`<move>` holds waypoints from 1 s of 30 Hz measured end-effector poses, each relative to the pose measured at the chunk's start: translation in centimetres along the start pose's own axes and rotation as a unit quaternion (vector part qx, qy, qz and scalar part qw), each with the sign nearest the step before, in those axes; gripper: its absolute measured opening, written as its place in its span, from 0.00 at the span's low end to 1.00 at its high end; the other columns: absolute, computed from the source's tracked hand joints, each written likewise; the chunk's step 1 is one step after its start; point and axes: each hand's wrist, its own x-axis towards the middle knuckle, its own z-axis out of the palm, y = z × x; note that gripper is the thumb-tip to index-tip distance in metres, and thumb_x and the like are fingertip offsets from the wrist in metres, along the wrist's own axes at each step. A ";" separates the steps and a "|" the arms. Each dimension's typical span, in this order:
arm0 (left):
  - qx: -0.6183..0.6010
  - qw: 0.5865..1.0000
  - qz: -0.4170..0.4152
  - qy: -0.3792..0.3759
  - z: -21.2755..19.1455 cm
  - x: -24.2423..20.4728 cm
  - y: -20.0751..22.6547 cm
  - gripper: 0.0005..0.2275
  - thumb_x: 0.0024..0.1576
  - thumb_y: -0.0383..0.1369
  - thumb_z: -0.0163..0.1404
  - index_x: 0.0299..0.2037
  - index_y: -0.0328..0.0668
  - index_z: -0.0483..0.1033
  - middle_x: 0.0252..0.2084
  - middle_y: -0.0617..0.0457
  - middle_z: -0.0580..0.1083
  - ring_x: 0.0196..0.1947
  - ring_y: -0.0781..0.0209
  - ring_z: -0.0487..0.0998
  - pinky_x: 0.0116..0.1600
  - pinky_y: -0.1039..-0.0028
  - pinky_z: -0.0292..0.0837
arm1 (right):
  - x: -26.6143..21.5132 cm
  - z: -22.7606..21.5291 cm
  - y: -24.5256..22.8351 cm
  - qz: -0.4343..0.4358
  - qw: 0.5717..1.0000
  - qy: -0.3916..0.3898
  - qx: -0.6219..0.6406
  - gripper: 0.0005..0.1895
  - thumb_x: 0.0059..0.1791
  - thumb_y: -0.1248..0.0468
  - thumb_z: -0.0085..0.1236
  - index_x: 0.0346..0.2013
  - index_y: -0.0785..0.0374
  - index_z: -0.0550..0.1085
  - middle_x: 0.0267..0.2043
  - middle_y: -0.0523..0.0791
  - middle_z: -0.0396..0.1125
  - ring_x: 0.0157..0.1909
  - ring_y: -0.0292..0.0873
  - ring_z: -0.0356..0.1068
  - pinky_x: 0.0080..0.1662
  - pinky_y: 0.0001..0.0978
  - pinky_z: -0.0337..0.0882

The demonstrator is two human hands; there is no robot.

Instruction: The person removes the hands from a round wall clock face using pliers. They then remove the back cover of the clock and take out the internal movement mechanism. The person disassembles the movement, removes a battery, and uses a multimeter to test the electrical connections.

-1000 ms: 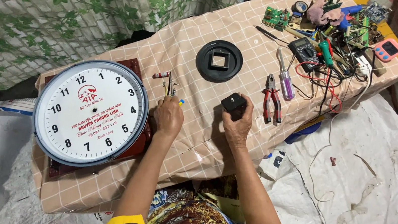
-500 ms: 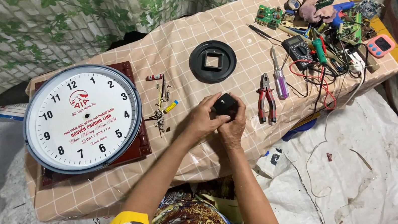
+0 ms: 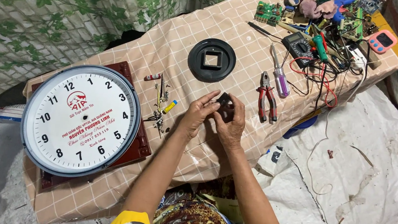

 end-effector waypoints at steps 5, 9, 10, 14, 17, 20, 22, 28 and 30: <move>0.003 1.000 -0.011 -0.027 -0.5 0.4 0.1 0.23 0.59 0.33 0.57 0.66 0.45 0.71 0.41 0.56 0.73 0.46 0.70 0.74 0.55 0.76 0.73 | -0.3 0.2 0.3 -0.013 1.000 -0.015 0.002 0.35 0.42 0.58 0.72 0.62 0.58 0.71 0.53 0.50 0.67 0.53 0.54 0.70 0.58 0.45 0.68; -0.036 0.997 -0.032 -0.056 -1.2 1.0 -0.3 0.21 0.61 0.34 0.54 0.65 0.43 0.72 0.48 0.47 0.76 0.50 0.60 0.76 0.59 0.66 0.72 | -0.2 0.3 -0.5 -0.042 0.998 -0.035 -0.008 0.34 0.43 0.55 0.72 0.61 0.58 0.72 0.53 0.48 0.66 0.54 0.53 0.68 0.59 0.45 0.68; -0.037 0.997 -0.032 -0.056 -1.5 1.3 -0.5 0.21 0.61 0.34 0.54 0.65 0.43 0.72 0.48 0.47 0.76 0.50 0.60 0.76 0.59 0.66 0.72 | -0.2 0.4 -0.3 -0.042 0.998 -0.036 -0.009 0.34 0.43 0.55 0.72 0.61 0.58 0.72 0.53 0.48 0.66 0.54 0.53 0.68 0.59 0.45 0.68; -0.044 0.996 -0.049 -0.064 -2.6 2.2 -1.8 0.19 0.63 0.37 0.52 0.64 0.43 0.74 0.54 0.40 0.77 0.55 0.55 0.75 0.63 0.61 0.70 | -0.5 0.6 -0.1 -0.052 0.997 -0.053 -0.035 0.34 0.43 0.53 0.72 0.61 0.59 0.72 0.50 0.48 0.65 0.52 0.53 0.68 0.58 0.44 0.68; -0.057 0.995 -0.049 -0.062 -2.6 2.1 -1.8 0.18 0.63 0.37 0.50 0.62 0.42 0.75 0.53 0.41 0.77 0.54 0.55 0.74 0.62 0.61 0.69 | -0.6 0.7 0.1 -0.056 0.996 -0.064 -0.041 0.35 0.43 0.52 0.72 0.60 0.61 0.72 0.49 0.49 0.64 0.52 0.55 0.68 0.57 0.45 0.68; -0.058 0.995 -0.038 -0.066 -2.7 2.1 -1.7 0.17 0.64 0.38 0.48 0.61 0.42 0.76 0.50 0.44 0.76 0.51 0.56 0.74 0.61 0.62 0.69 | -0.7 0.8 0.2 -0.066 0.994 -0.071 -0.043 0.35 0.43 0.51 0.72 0.60 0.62 0.72 0.48 0.50 0.64 0.51 0.55 0.68 0.56 0.45 0.68; -0.061 0.995 -0.034 -0.069 -2.9 2.2 -1.8 0.17 0.64 0.38 0.47 0.60 0.42 0.76 0.49 0.44 0.76 0.51 0.56 0.74 0.61 0.61 0.69 | -0.6 0.8 0.0 -0.072 0.994 -0.073 -0.045 0.34 0.43 0.51 0.72 0.60 0.62 0.72 0.48 0.50 0.64 0.51 0.55 0.68 0.56 0.45 0.68; -0.070 0.994 -0.032 -0.081 -3.7 2.4 -2.4 0.16 0.65 0.40 0.45 0.58 0.44 0.76 0.49 0.44 0.76 0.50 0.55 0.74 0.60 0.60 0.70 | -0.8 1.1 0.1 -0.110 0.990 -0.046 -0.079 0.35 0.43 0.49 0.73 0.58 0.62 0.73 0.48 0.49 0.64 0.51 0.53 0.68 0.55 0.42 0.70; -0.075 0.993 -0.037 -0.086 -3.8 2.5 -2.4 0.16 0.65 0.40 0.45 0.58 0.45 0.76 0.47 0.43 0.76 0.48 0.54 0.75 0.58 0.61 0.71 | -0.8 1.0 0.1 -0.111 0.991 -0.044 -0.062 0.35 0.43 0.50 0.73 0.59 0.63 0.72 0.47 0.50 0.64 0.51 0.54 0.68 0.54 0.43 0.70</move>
